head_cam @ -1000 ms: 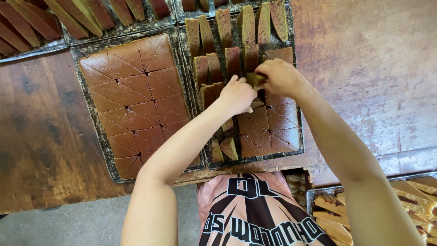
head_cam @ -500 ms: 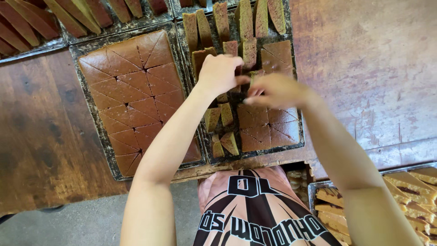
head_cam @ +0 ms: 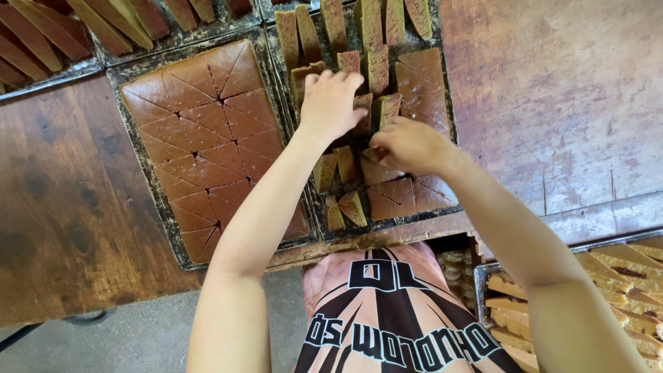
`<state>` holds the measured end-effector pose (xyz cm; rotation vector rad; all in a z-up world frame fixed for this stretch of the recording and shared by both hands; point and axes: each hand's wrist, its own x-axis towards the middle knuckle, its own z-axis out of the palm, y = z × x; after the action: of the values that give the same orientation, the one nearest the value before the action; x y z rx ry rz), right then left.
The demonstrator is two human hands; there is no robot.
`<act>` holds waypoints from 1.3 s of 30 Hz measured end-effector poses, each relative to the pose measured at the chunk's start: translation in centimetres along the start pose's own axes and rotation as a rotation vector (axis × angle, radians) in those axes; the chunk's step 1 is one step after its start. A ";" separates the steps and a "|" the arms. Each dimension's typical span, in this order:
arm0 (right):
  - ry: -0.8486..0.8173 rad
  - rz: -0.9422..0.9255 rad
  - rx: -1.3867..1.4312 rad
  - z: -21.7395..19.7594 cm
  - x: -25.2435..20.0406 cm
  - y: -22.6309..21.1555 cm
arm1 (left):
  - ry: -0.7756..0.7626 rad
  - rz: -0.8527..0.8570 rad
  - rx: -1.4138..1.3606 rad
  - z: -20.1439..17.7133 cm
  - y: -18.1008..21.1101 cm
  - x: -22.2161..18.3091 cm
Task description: The person stacks rectangular slices of brown cake vertically in a metal tray by hand.
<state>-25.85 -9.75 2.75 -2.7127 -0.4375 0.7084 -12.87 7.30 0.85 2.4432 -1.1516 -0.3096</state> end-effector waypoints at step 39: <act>0.230 0.239 0.281 -0.3 -7.4 -0.5 | -0.087 0.130 0.073 4.3 3.2 -4.6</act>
<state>-31.96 -12.09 6.31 -2.5573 0.0400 0.4647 -19.60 7.82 -1.41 2.4238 -1.3750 -0.3428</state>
